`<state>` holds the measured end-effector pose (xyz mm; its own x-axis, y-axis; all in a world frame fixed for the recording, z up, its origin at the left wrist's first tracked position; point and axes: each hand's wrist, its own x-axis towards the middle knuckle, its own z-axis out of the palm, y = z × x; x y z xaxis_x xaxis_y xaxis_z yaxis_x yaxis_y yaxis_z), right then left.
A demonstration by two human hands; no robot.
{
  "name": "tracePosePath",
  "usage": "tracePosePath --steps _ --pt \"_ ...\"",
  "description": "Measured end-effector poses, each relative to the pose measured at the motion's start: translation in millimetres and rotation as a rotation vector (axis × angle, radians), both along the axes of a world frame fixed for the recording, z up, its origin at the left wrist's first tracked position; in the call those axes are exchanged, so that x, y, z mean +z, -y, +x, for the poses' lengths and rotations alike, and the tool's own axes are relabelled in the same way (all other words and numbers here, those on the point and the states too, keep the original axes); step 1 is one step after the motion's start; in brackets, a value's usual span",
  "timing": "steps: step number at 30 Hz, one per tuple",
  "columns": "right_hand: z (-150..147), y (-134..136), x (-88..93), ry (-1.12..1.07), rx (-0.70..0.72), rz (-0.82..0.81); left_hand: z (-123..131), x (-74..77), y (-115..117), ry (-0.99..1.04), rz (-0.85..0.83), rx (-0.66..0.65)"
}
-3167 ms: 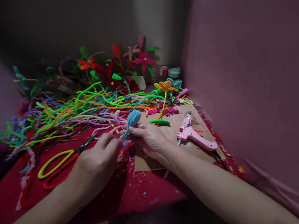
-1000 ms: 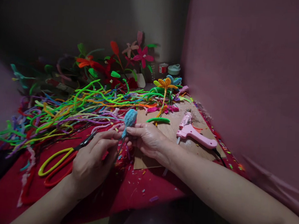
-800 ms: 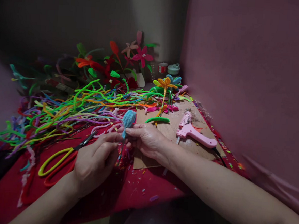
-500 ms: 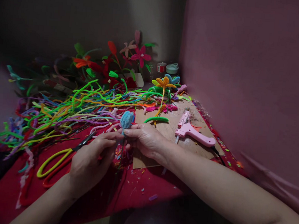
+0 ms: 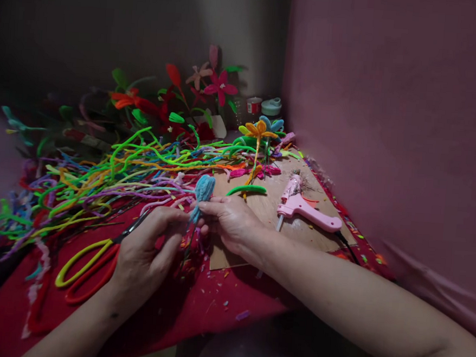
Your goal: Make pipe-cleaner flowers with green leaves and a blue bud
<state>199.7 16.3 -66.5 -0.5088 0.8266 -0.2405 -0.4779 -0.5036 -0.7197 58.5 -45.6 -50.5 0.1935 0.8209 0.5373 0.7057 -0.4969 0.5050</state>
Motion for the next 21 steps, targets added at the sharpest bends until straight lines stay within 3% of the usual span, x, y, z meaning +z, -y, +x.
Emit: tracePosePath --steps 4,10,17,21 --pt "-1.5 0.9 1.1 0.017 -0.052 -0.015 -1.3 -6.7 -2.7 -0.113 -0.061 0.047" --pt "-2.0 4.7 7.3 0.046 -0.096 0.016 0.5 -9.8 -4.6 0.309 -0.341 -0.010" --pt "-2.2 5.3 4.5 0.008 -0.078 0.063 0.6 -5.7 -4.6 0.328 -0.244 0.008" --pt "-3.0 3.5 3.4 -0.034 -0.053 0.030 0.2 -8.1 -3.7 0.434 -0.292 0.032"
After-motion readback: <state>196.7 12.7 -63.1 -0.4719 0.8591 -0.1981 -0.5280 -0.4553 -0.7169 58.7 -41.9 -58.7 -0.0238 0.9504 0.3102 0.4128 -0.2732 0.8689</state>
